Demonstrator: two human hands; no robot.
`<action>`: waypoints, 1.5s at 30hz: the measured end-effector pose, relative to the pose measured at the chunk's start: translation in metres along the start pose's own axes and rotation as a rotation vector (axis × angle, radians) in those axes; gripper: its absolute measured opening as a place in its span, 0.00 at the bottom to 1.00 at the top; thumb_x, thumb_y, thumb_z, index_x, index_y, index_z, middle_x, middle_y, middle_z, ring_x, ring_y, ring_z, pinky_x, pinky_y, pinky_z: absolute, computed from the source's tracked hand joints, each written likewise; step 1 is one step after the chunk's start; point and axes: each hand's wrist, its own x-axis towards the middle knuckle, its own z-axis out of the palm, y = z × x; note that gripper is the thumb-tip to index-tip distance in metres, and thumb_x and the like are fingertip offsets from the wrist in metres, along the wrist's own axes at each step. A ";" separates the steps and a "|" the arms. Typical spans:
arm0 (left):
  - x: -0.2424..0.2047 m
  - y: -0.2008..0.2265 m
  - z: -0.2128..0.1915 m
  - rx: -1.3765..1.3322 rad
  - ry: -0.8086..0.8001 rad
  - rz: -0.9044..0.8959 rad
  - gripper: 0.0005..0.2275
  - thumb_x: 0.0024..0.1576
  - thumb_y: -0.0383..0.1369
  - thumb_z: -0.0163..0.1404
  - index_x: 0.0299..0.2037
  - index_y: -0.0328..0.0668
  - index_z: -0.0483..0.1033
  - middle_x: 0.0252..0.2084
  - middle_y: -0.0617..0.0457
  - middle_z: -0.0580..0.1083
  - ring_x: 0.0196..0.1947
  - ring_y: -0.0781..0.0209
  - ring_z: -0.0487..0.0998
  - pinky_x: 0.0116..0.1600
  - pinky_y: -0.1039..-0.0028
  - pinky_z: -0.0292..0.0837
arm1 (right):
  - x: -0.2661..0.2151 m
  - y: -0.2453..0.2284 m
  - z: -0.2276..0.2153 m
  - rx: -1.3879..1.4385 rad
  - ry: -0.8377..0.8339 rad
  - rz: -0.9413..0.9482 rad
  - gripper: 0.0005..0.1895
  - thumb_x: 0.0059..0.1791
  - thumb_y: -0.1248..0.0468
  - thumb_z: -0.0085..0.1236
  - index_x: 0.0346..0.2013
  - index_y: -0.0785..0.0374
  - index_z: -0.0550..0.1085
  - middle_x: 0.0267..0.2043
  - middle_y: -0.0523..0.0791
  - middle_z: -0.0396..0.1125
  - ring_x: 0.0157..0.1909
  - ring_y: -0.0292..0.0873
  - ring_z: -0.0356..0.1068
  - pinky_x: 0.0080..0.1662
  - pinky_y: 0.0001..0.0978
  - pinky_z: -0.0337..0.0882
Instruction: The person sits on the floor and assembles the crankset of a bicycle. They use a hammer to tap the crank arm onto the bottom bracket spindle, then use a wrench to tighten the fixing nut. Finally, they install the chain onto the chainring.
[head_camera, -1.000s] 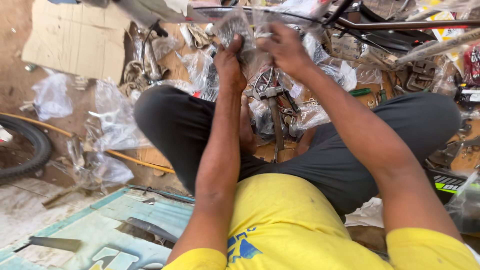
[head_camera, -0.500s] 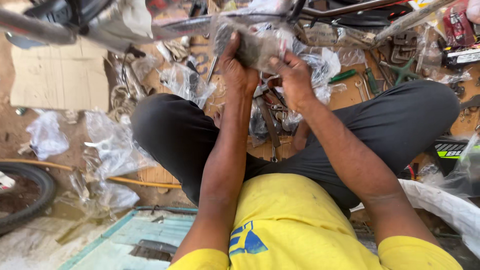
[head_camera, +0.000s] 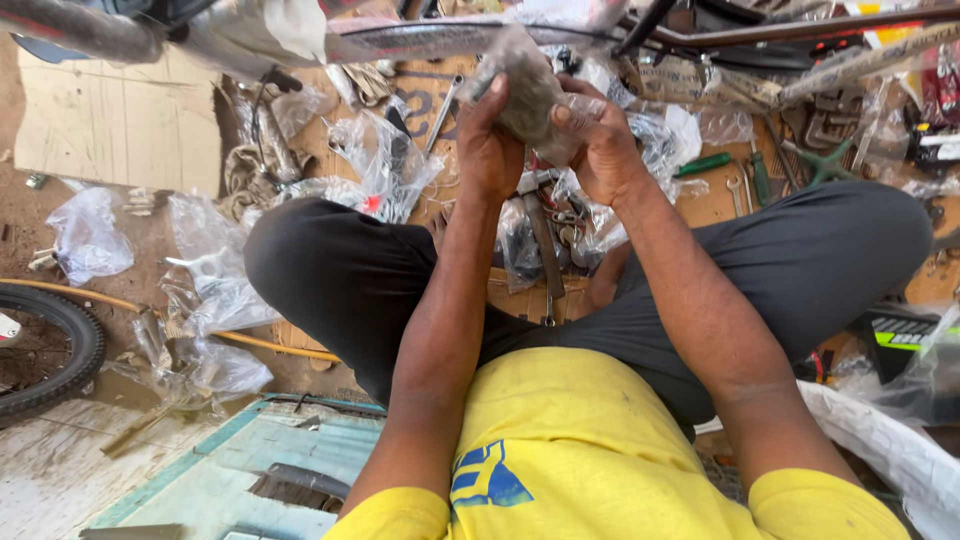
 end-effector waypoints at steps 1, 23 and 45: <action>0.002 0.007 0.006 0.092 0.097 -0.058 0.14 0.67 0.36 0.53 0.55 0.31 0.76 0.50 0.44 0.77 0.56 0.52 0.78 0.68 0.57 0.72 | 0.001 -0.002 0.001 -0.006 -0.019 0.012 0.40 0.40 0.55 0.78 0.61 0.64 0.67 0.52 0.48 0.70 0.56 0.47 0.73 0.55 0.40 0.81; 0.012 0.060 0.008 1.546 -0.325 -0.329 0.28 0.64 0.56 0.33 0.36 0.43 0.79 0.25 0.49 0.77 0.27 0.55 0.79 0.36 0.59 0.74 | 0.002 -0.003 -0.022 -0.379 0.061 -0.038 0.27 0.42 0.71 0.70 0.54 0.69 0.71 0.44 0.49 0.73 0.39 0.40 0.78 0.38 0.29 0.82; -0.024 -0.013 0.003 1.602 -0.548 -0.150 0.25 0.66 0.53 0.40 0.31 0.39 0.76 0.29 0.42 0.75 0.30 0.48 0.77 0.40 0.56 0.70 | 0.052 0.117 -0.085 -1.397 0.175 0.046 0.17 0.52 0.66 0.61 0.56 0.62 0.73 0.42 0.46 0.75 0.39 0.40 0.75 0.39 0.31 0.78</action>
